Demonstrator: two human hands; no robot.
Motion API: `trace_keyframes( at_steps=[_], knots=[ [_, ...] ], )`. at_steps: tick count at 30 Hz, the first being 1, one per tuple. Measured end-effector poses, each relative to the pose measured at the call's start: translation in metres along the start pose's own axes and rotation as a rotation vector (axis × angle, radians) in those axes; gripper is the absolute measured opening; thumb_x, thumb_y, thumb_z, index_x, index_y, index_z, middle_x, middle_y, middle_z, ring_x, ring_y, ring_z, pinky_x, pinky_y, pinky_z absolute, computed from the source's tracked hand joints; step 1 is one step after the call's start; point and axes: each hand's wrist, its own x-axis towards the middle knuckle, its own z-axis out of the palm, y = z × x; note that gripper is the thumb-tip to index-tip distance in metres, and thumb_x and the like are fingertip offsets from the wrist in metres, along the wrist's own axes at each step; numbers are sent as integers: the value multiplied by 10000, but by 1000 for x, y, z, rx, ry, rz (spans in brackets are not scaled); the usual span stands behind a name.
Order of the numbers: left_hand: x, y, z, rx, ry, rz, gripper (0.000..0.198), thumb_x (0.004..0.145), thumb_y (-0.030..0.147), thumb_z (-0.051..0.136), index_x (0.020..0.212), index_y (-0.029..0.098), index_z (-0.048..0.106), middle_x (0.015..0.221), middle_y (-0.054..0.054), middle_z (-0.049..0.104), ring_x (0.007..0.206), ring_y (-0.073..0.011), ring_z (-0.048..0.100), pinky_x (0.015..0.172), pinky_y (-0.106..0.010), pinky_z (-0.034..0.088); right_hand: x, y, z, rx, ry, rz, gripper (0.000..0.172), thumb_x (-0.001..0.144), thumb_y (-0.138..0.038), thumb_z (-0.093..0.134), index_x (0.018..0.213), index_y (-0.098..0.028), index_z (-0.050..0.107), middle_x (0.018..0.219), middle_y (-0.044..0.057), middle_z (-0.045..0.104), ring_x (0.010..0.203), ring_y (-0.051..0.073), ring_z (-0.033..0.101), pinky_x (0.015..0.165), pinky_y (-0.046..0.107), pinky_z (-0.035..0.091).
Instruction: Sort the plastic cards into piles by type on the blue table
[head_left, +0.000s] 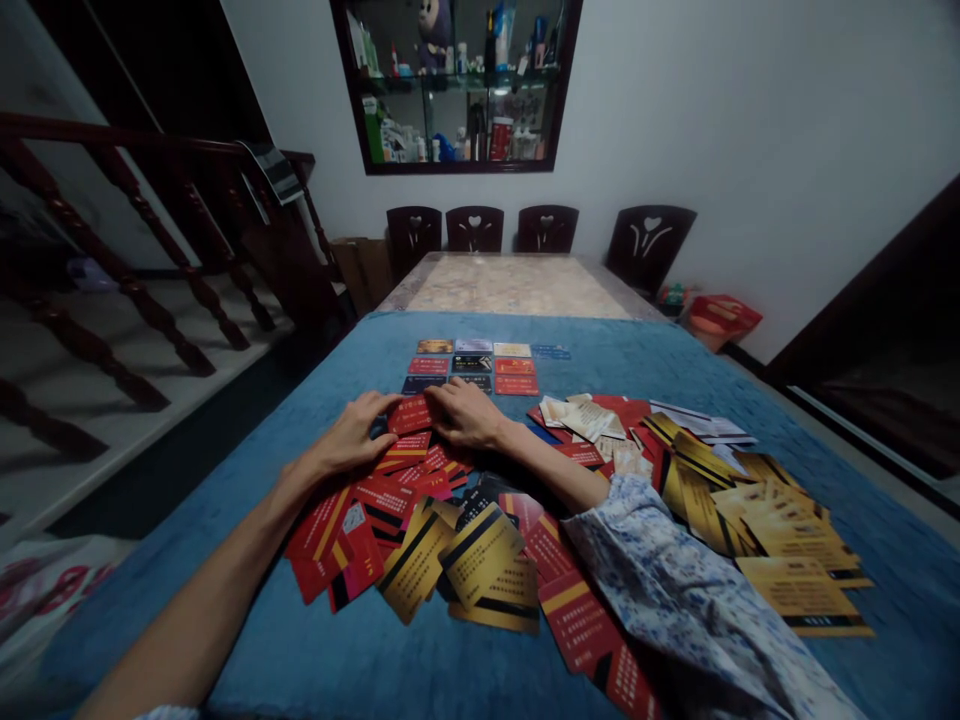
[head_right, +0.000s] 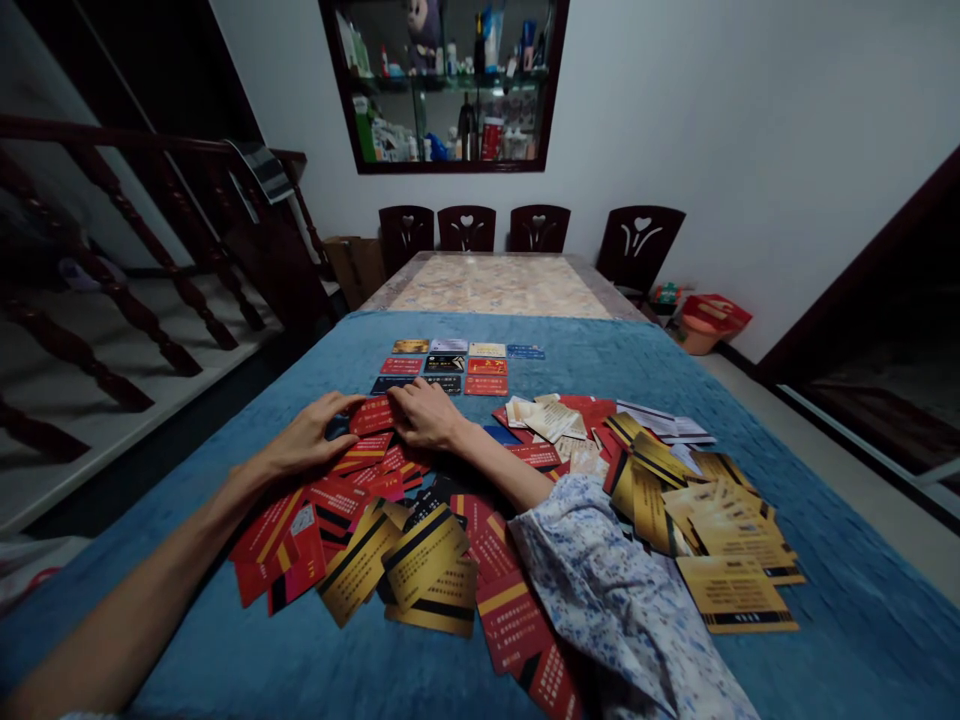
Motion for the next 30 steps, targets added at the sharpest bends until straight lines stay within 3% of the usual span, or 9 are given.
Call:
trace_keyframes(
  at_steps=[9, 15, 23, 30],
  knots=[
    [5, 3, -4, 94, -8, 47, 510, 878, 411, 528, 1320, 160, 567, 1225, -132, 656, 1130, -305, 596, 1014, -469, 458, 3, -3, -18, -34, -90, 40, 372, 884, -277, 585, 1233, -149, 597, 1157, 142, 694, 1089, 287, 559, 835, 366, 434],
    [13, 8, -7, 115, -7, 54, 513, 883, 427, 529, 1325, 167, 561, 1222, -130, 654, 1128, -305, 587, 1007, -470, 450, 1, 3, -32, -63, -109, 36, 395, 888, -283, 582, 1263, -160, 588, 1190, 137, 683, 1104, 282, 529, 847, 371, 450],
    [34, 22, -6, 178, -4, 84, 500, 897, 404, 541, 1352, 197, 552, 1287, -146, 589, 1184, -322, 528, 995, -507, 437, -9, 27, -38, -108, -36, 67, 464, 889, -332, 641, 1322, -169, 596, 1287, 163, 575, 1182, 305, 464, 904, 419, 459],
    [69, 48, -5, 194, -56, 130, 452, 866, 330, 604, 1303, 215, 595, 1300, -151, 563, 1204, -347, 488, 988, -537, 415, -27, 58, -48, -67, -22, 71, 354, 868, -318, 675, 1200, -197, 672, 1235, 140, 602, 1151, 302, 491, 927, 423, 459]
  ],
)
